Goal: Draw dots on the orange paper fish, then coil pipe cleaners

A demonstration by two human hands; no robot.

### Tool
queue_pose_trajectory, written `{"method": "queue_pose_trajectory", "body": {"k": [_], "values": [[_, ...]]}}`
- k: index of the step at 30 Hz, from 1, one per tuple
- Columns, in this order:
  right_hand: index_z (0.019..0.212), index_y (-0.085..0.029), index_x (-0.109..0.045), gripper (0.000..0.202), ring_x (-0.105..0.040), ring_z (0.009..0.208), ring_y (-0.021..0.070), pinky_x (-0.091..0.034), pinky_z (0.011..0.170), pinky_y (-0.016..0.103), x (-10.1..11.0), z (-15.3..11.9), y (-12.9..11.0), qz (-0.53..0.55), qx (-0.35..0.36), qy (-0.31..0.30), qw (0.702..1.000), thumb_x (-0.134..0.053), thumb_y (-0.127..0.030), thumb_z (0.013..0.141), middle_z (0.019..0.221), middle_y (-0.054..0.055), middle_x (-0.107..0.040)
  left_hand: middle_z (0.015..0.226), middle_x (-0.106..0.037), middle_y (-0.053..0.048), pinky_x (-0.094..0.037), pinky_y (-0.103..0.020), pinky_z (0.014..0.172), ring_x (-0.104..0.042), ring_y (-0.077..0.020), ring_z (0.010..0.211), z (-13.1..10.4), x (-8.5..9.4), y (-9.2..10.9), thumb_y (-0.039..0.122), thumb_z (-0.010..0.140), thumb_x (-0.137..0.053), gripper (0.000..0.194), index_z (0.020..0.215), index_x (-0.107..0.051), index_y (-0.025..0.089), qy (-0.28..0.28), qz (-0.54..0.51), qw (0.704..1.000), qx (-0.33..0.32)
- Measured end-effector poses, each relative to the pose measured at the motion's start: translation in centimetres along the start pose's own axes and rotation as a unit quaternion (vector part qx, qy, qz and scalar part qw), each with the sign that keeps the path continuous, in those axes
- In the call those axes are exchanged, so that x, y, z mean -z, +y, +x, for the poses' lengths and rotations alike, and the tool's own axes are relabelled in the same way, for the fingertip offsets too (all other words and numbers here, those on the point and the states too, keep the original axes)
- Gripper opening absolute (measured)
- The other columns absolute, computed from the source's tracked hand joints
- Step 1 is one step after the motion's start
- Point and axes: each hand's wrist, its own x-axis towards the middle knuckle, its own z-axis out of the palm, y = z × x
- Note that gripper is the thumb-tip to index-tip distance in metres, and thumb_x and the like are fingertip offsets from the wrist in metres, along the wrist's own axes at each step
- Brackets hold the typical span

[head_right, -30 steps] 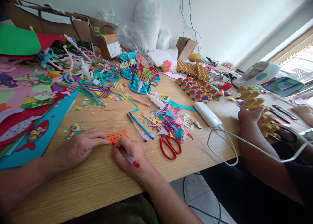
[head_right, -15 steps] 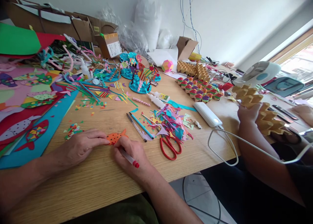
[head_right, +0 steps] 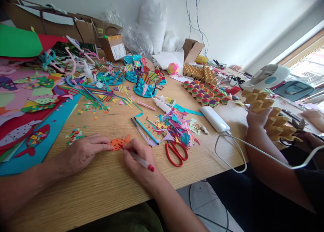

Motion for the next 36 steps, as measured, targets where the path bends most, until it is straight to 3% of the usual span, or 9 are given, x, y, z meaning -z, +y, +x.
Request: {"method": "queue_pose_trajectory", "body": {"k": [3,8,11,18,26,36], "values": [[0.070,-0.020,-0.051,0.003,-0.042,0.049,0.0105,-0.031,0.045,0.021,0.5,0.3,0.0,0.064,-0.051,0.025,0.996,-0.049,-0.021,0.073,0.055,-0.004,-0.048,0.098,-0.067,-0.006,-0.049,-0.030,0.078,-0.059,-0.0186,0.091,0.0,0.0,0.0,0.004,0.083,-0.031,0.042,0.100,-0.067,0.018,0.002,-0.008,1.000,0.006],[0.072,-0.019,-0.048,0.003,-0.044,0.049,0.0103,-0.032,0.045,0.021,1.0,1.5,-1.3,0.127,-0.069,-0.053,0.988,-0.049,-0.022,0.073,0.055,-0.004,-0.051,0.099,-0.066,-0.004,-0.048,-0.029,0.079,-0.059,-0.0171,0.091,-0.1,-0.2,-0.2,0.005,0.085,-0.033,0.038,0.101,-0.065,0.020,0.002,-0.031,0.999,0.006],[0.071,-0.019,-0.048,0.003,-0.043,0.049,0.0091,-0.031,0.045,0.020,0.6,2.1,-1.3,0.099,-0.052,-0.071,0.991,-0.048,-0.018,0.073,0.056,-0.005,-0.051,0.098,-0.066,-0.003,-0.049,-0.029,0.078,-0.058,-0.0165,0.090,-0.1,-0.2,-0.2,0.005,0.086,-0.033,0.038,0.102,-0.064,0.020,-0.001,-0.030,1.000,0.005],[0.072,-0.019,-0.050,0.004,-0.042,0.049,0.0083,-0.029,0.045,0.020,-0.9,2.0,0.8,0.011,0.008,-0.044,0.999,-0.049,-0.016,0.075,0.057,-0.005,-0.050,0.099,-0.066,-0.005,-0.050,-0.029,0.078,-0.059,-0.0173,0.091,0.1,0.3,0.2,0.004,0.084,-0.031,0.042,0.100,-0.067,0.020,0.002,-0.014,1.000,0.005],[0.073,-0.019,-0.052,0.005,-0.043,0.051,0.0097,-0.031,0.047,0.021,-1.2,1.8,1.3,0.051,-0.007,-0.026,0.998,-0.049,-0.015,0.075,0.058,-0.004,-0.050,0.099,-0.066,-0.005,-0.050,-0.029,0.078,-0.059,-0.0172,0.091,0.1,0.2,0.1,0.004,0.085,-0.031,0.044,0.107,-0.065,0.022,0.010,-0.025,1.000,0.000],[0.065,-0.019,-0.051,0.005,-0.040,0.049,0.0097,-0.029,0.044,0.020,-0.7,2.2,0.3,0.042,-0.046,-0.007,0.998,-0.049,-0.017,0.070,0.053,-0.005,-0.047,0.102,-0.067,-0.002,-0.048,-0.028,0.079,-0.058,-0.0164,0.093,-0.1,0.4,-0.2,0.003,0.082,-0.033,0.045,0.106,-0.065,0.024,-0.016,-0.034,0.999,0.013]]}}
